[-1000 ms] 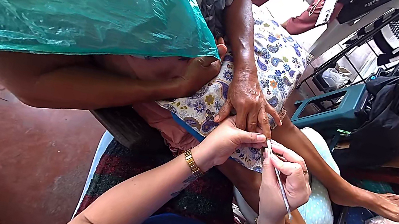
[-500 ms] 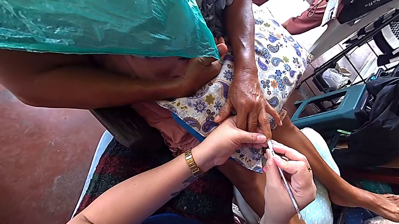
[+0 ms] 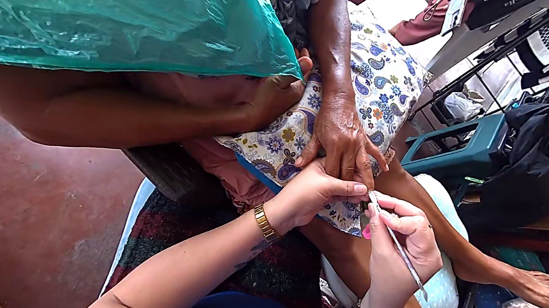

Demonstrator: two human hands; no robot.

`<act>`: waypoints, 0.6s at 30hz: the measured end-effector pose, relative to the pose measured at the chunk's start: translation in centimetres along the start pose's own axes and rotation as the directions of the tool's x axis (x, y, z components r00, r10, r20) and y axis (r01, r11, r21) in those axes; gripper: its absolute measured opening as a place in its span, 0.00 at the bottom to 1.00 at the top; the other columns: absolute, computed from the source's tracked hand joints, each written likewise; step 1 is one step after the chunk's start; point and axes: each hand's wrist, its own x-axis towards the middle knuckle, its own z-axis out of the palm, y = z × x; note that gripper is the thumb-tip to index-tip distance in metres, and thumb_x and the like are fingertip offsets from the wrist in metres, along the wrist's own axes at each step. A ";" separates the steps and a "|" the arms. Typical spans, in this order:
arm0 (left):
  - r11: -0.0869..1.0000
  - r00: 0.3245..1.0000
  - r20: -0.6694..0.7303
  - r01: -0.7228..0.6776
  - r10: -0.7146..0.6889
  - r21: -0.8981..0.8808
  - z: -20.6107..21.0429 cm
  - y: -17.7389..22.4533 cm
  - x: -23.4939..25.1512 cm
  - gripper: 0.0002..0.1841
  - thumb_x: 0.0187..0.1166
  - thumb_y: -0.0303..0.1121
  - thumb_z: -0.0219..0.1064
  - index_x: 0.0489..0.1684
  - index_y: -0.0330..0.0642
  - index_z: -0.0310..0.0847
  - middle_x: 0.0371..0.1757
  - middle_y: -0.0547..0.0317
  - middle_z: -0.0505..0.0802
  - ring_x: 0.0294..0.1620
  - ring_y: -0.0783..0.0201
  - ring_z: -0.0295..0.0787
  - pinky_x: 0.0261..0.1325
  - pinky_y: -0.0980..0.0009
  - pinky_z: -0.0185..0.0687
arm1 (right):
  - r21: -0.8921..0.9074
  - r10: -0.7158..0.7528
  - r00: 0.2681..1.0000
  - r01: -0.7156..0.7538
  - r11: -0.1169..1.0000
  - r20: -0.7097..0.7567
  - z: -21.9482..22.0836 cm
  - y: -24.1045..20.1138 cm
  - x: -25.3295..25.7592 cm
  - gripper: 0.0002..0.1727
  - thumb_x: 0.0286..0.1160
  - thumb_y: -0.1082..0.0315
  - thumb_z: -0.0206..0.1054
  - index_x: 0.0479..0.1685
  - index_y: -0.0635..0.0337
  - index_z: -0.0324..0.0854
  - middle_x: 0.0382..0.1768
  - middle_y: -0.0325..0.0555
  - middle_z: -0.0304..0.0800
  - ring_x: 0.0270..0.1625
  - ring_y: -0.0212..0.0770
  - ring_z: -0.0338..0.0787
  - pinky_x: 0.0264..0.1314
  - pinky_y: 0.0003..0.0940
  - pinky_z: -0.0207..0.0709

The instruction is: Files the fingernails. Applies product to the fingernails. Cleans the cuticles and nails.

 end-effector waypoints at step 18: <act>0.998 0.999 0.006 0.052 -0.051 -0.034 1.3 0.6 0.2 0.04 0.84 0.27 0.64 0.43 0.37 0.84 0.32 0.58 0.92 0.31 0.70 0.91 0.44 0.75 0.90 | 0.511 0.156 0.987 -0.148 0.847 0.028 2.2 0.2 5.9 0.12 0.68 0.82 0.73 0.37 0.51 0.85 0.49 0.45 0.95 0.42 0.41 0.97 0.39 0.33 0.94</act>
